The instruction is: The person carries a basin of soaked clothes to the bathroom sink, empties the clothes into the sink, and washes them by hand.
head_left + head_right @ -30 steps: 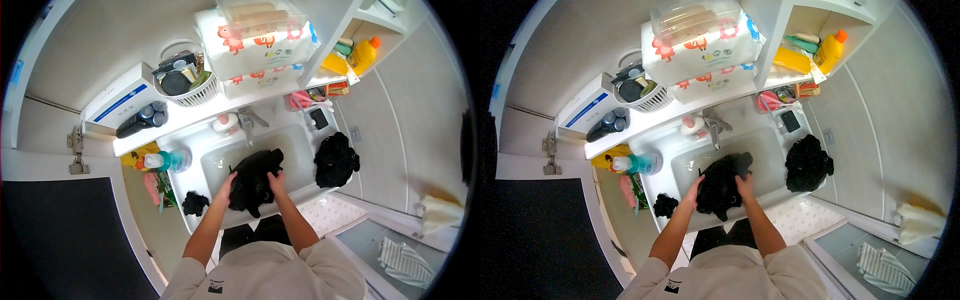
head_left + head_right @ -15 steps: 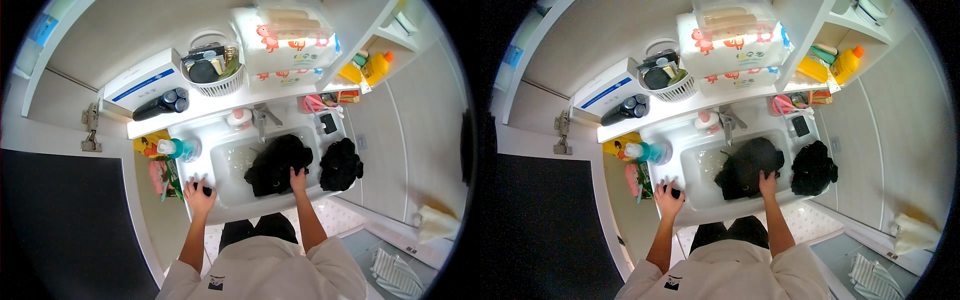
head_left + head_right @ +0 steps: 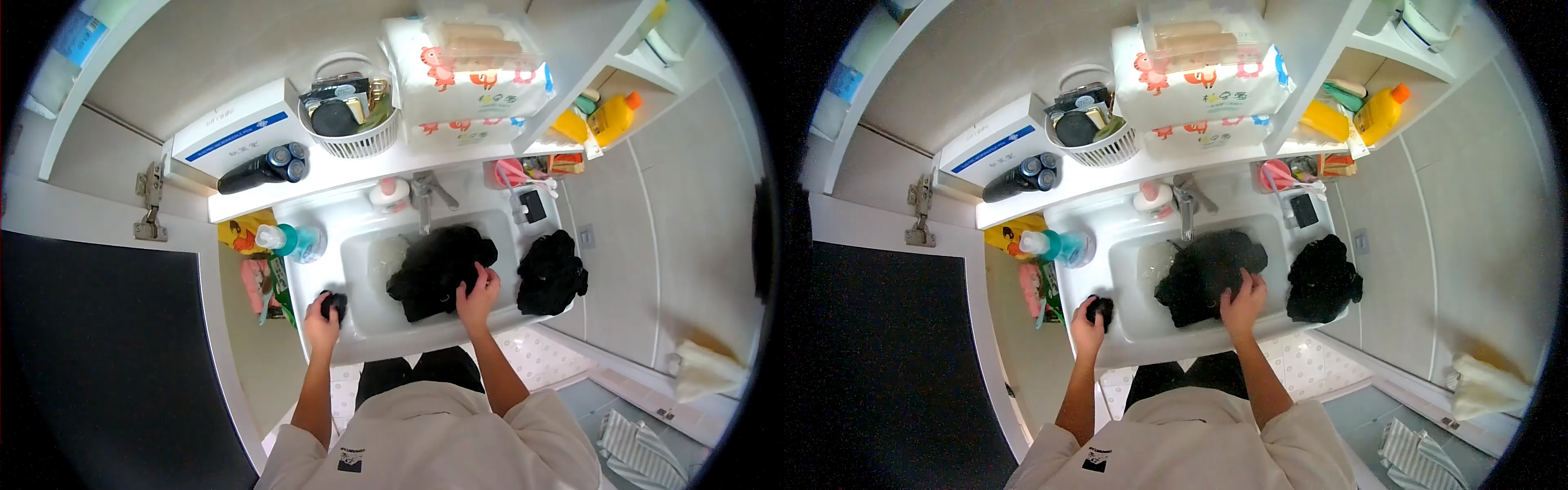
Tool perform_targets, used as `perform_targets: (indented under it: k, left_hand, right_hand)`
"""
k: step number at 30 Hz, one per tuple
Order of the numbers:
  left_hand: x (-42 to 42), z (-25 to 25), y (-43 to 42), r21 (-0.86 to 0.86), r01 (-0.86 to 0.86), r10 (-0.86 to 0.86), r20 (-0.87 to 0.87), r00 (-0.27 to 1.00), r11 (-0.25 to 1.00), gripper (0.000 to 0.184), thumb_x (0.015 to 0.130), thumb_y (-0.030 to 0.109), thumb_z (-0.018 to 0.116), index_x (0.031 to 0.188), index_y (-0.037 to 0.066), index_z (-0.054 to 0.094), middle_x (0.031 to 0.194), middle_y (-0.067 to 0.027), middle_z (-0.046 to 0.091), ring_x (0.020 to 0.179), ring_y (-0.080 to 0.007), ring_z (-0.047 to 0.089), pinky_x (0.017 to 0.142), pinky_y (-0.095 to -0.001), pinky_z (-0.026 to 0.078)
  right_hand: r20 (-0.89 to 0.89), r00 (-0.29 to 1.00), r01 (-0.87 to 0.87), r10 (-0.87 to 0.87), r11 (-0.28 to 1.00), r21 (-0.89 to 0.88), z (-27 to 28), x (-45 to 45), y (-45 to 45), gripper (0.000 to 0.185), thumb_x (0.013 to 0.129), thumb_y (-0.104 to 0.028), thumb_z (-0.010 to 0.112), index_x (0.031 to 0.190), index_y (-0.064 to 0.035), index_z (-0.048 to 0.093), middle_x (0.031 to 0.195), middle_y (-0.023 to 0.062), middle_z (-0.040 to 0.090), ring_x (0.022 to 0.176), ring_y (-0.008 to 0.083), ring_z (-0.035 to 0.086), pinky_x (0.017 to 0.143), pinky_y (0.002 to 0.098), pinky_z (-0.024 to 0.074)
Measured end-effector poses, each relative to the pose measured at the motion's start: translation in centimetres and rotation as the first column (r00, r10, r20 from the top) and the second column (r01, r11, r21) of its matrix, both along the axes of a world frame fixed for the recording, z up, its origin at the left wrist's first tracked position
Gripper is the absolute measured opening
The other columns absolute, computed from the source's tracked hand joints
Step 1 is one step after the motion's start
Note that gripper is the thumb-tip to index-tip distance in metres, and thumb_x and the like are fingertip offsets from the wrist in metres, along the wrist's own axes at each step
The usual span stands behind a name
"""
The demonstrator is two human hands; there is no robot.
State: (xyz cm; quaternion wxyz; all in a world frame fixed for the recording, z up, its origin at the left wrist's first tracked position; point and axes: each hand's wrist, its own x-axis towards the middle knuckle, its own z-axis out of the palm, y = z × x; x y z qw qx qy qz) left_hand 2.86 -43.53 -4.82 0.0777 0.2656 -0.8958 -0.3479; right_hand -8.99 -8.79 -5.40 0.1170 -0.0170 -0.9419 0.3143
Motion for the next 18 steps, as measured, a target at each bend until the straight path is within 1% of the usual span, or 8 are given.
perform_targets:
  k: [1, 3, 5, 7, 9, 11, 13, 18]
  left_hand:
    - [-1.5, -0.6, 1.0, 0.359, 0.018, 0.049, -0.178, 0.983, 0.933, 0.037, 0.088, 0.017, 0.064, 0.124, 0.011, 0.063, 0.112, -0.0117, 0.069, 0.094, -0.0304, 0.068, 0.077, -0.0310, 0.054]
    - [-4.2, -0.3, 3.5, 0.874, -0.225, 0.297, 0.099, 0.950, 0.430, 0.031, 0.091, 0.021, 0.059, 0.118, 0.009, 0.066, 0.115, -0.0118, 0.069, 0.103, -0.0254, 0.066, 0.092, -0.0368, 0.051]
    - [-6.8, -0.4, 6.1, 0.964, -0.232, 0.256, 0.258, 0.932, -0.128, 0.040, 0.090, 0.036, 0.059, 0.121, 0.012, 0.065, 0.114, -0.0093, 0.069, 0.104, -0.0253, 0.065, 0.091, -0.0358, 0.050]
    - [-10.2, 0.7, 9.2, 0.941, -0.202, 0.161, 0.252, 0.954, -0.271, 0.058, 0.086, 0.054, 0.056, 0.125, 0.011, 0.062, 0.115, -0.0062, 0.069, 0.103, -0.0253, 0.062, 0.088, -0.0396, 0.050]
    - [-12.7, 1.6, 11.8, 0.830, -0.204, 0.131, 0.313, 0.941, -0.519, 0.062, 0.083, 0.058, 0.057, 0.123, 0.011, 0.062, 0.119, -0.0075, 0.067, 0.106, -0.0264, 0.062, 0.091, -0.0388, 0.049]
    - [-14.7, 1.0, 14.1, 0.817, -0.170, 0.121, 0.280, 0.952, -0.551, 0.070, 0.087, 0.062, 0.054, 0.132, 0.009, 0.057, 0.133, -0.0110, 0.061, 0.119, -0.0295, 0.058, 0.100, -0.0414, 0.045]
    - [-16.4, 1.2, 16.2, 0.815, -0.086, 0.106, 0.178, 0.978, -0.573, 0.064, 0.094, 0.052, 0.048, 0.137, 0.005, 0.053, 0.134, -0.0132, 0.060, 0.122, -0.0316, 0.056, 0.104, -0.0453, 0.044]
    - [-18.0, -0.5, 17.9, 0.848, -0.105, 0.152, 0.212, 0.965, -0.519, 0.052, 0.100, 0.038, 0.041, 0.134, 0.001, 0.053, 0.129, -0.0166, 0.061, 0.115, -0.0334, 0.059, 0.102, -0.0456, 0.047]
  right_hand:
    - [-0.029, 0.999, -0.033, 0.031, 0.997, -0.068, 1.0, -1.1, -0.5, 0.059, 0.081, -0.013, 0.069, 0.136, -0.0052, 0.050, 0.128, 0.0248, 0.047, 0.119, 0.0424, 0.046, 0.103, 0.0496, 0.0386]
    - [-0.091, 0.992, -0.104, 0.087, 0.975, -0.199, 3.2, -4.0, -1.5, 0.060, 0.083, -0.014, 0.069, 0.139, -0.0056, 0.049, 0.129, 0.0243, 0.046, 0.119, 0.0416, 0.046, 0.102, 0.0475, 0.0400]
    - [-0.146, 0.982, -0.142, 0.121, 0.979, -0.144, 5.4, -7.5, -2.9, 0.059, 0.085, -0.015, 0.068, 0.141, -0.0104, 0.049, 0.129, 0.0243, 0.046, 0.114, 0.0397, 0.051, 0.097, 0.0472, 0.0450]
    - [-0.116, 0.978, -0.180, 0.171, 0.981, -0.076, 8.2, -10.8, -4.2, 0.059, 0.087, -0.021, 0.068, 0.142, -0.0173, 0.049, 0.126, 0.0220, 0.050, 0.104, 0.0363, 0.058, 0.087, 0.0461, 0.0509]
    - [-0.025, 0.971, -0.236, 0.238, 0.970, 0.061, 9.4, -13.6, -5.4, 0.057, 0.090, -0.031, 0.066, 0.144, -0.0236, 0.049, 0.117, 0.0177, 0.057, 0.089, 0.0323, 0.064, 0.073, 0.0446, 0.0546]
    - [0.049, 0.952, -0.303, 0.301, 0.918, 0.254, 9.1, -16.0, -6.2, 0.055, 0.092, -0.040, 0.062, 0.144, -0.0274, 0.049, 0.105, 0.0137, 0.064, 0.075, 0.0289, 0.067, 0.062, 0.0437, 0.0549]
    - [0.069, 0.947, -0.320, 0.314, 0.899, 0.300, 8.8, -17.3, -6.9, 0.056, 0.093, -0.047, 0.059, 0.145, -0.0277, 0.048, 0.091, 0.0107, 0.066, 0.068, 0.0283, 0.067, 0.057, 0.0428, 0.0536]
    - [0.052, 0.944, -0.319, 0.325, 0.865, 0.388, 7.3, -19.1, -7.6, 0.052, 0.094, -0.047, 0.057, 0.142, -0.0273, 0.052, 0.068, 0.0063, 0.065, 0.060, 0.0266, 0.067, 0.051, 0.0411, 0.0518]
